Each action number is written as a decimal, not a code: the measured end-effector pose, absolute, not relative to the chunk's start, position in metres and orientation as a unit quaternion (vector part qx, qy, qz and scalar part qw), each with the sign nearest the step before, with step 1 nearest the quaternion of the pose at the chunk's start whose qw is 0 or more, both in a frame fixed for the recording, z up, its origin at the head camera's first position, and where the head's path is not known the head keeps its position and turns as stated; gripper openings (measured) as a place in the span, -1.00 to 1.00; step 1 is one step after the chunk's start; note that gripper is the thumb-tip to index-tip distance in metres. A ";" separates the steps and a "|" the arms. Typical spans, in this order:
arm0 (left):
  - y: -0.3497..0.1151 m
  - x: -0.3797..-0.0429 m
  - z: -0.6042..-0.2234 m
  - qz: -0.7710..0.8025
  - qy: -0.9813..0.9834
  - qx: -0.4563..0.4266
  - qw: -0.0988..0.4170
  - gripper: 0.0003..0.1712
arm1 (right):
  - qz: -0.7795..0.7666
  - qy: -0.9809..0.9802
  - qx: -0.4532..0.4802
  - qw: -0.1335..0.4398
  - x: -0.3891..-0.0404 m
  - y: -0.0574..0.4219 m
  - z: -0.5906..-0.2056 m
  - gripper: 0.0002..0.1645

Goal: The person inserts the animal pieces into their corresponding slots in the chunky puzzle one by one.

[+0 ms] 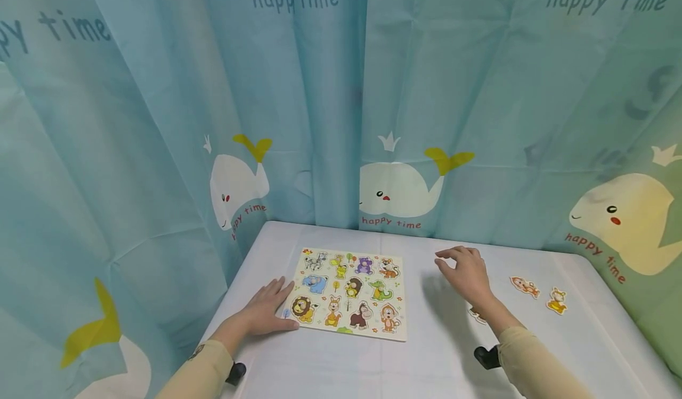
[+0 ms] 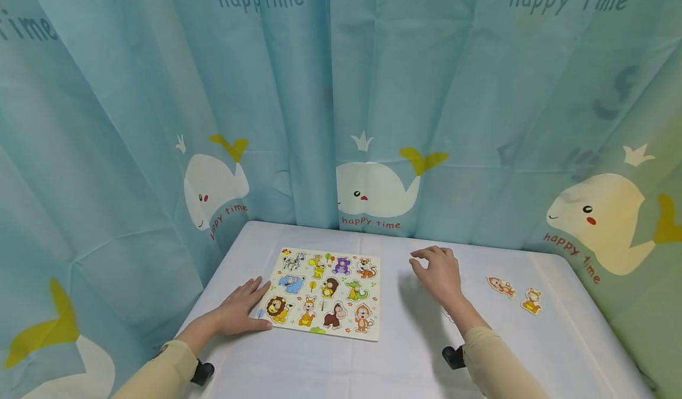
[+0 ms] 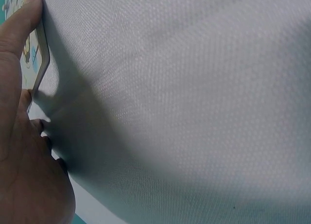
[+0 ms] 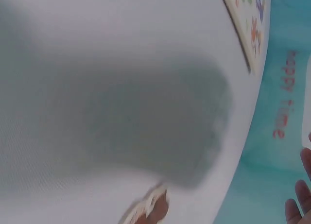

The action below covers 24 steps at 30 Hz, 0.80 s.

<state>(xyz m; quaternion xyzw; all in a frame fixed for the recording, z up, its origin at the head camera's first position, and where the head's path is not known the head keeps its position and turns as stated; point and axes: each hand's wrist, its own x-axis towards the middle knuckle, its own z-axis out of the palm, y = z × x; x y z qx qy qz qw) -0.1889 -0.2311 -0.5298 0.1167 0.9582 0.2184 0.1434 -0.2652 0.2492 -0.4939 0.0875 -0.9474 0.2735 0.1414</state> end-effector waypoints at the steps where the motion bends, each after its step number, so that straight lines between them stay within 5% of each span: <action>1: -0.231 -0.189 -0.530 0.218 0.958 0.117 0.144 0.22 | 0.274 -0.947 0.087 0.144 -0.264 0.254 -0.493 -0.70; 24: -0.232 -0.191 -0.535 0.215 0.959 0.118 0.141 0.23 | 0.251 -0.957 -0.006 0.142 -0.253 0.343 -0.500 -0.58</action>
